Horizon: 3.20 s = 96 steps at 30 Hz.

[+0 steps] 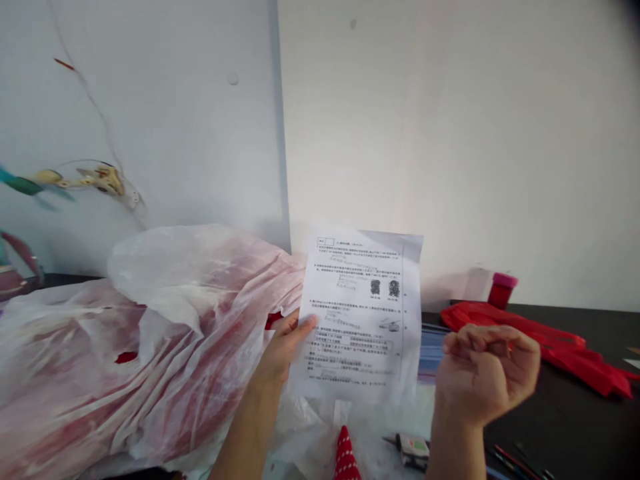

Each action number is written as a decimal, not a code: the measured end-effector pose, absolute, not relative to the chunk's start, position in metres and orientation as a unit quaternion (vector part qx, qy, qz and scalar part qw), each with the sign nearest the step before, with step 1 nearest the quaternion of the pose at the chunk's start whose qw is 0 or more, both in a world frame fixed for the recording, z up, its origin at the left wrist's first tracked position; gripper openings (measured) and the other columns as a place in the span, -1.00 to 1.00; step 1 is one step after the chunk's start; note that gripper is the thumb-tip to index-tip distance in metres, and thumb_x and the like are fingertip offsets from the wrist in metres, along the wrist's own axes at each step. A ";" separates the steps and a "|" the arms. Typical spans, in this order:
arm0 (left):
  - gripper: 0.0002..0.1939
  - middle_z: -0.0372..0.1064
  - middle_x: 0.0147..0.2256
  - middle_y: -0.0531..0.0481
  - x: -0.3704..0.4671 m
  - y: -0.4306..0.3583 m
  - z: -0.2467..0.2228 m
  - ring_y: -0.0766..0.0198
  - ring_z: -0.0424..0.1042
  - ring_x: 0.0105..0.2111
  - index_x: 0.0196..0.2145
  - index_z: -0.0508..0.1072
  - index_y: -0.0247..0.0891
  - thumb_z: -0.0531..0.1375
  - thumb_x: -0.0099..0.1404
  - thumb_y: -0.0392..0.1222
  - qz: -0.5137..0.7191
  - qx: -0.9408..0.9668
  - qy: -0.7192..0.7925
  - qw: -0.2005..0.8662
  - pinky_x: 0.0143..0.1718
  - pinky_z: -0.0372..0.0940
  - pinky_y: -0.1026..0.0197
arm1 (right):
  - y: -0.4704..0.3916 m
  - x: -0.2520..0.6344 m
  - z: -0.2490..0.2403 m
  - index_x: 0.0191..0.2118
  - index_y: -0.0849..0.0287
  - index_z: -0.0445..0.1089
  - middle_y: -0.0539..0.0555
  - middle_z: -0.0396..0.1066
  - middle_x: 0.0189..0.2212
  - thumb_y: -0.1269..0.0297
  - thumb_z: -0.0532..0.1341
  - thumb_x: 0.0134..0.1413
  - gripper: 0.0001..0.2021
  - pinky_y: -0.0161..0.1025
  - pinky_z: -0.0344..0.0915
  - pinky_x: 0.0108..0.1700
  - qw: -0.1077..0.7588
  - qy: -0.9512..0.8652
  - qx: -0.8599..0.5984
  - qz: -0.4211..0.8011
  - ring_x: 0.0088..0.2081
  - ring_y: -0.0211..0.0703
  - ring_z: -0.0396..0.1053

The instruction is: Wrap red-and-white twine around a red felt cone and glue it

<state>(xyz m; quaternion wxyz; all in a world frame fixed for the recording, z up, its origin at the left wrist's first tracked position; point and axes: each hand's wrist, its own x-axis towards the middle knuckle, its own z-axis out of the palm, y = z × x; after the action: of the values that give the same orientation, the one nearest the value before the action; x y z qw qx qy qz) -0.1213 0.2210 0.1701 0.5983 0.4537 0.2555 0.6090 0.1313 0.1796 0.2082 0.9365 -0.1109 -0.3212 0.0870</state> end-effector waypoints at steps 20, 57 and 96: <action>-0.65 0.62 -0.19 -0.19 -0.118 0.220 0.172 -0.09 0.60 -0.13 -0.04 0.57 -0.32 0.40 0.22 -0.19 0.613 0.444 0.249 0.604 -0.05 0.48 -0.04 | 0.189 0.129 0.210 -0.35 0.17 0.42 -0.03 0.40 -0.46 0.61 0.41 -0.25 -0.69 -0.41 0.28 -0.64 0.942 -0.294 -0.148 0.069 -0.45 -0.24 0.36; -0.58 0.62 -0.16 -0.21 -0.118 0.220 0.173 -0.13 0.60 -0.11 0.00 0.57 -0.32 0.42 0.20 -0.15 0.608 0.440 0.270 0.604 -0.11 0.49 -0.02 | 0.183 0.126 0.209 -0.27 0.22 0.50 0.06 0.58 -0.37 0.46 0.35 -0.08 -0.83 -0.22 0.55 -0.27 0.930 -0.306 -0.152 0.133 -0.31 -0.15 0.57; -0.60 0.63 -0.21 -0.17 -0.117 0.219 0.173 -0.05 0.62 -0.22 -0.04 0.59 -0.30 0.43 0.17 -0.15 0.609 0.446 0.284 0.591 -0.18 0.49 0.03 | 0.187 0.124 0.209 -0.29 0.16 0.45 -0.01 0.44 -0.41 0.51 0.38 -0.15 -0.76 -0.28 0.42 -0.45 0.911 -0.355 -0.189 0.092 -0.34 -0.19 0.43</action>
<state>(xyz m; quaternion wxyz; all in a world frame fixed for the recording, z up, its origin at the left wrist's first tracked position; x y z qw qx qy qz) -0.1171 0.2193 0.1728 0.5910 0.4464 0.2837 0.6091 0.1240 0.1865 0.2088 0.9110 -0.1894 -0.3547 0.0918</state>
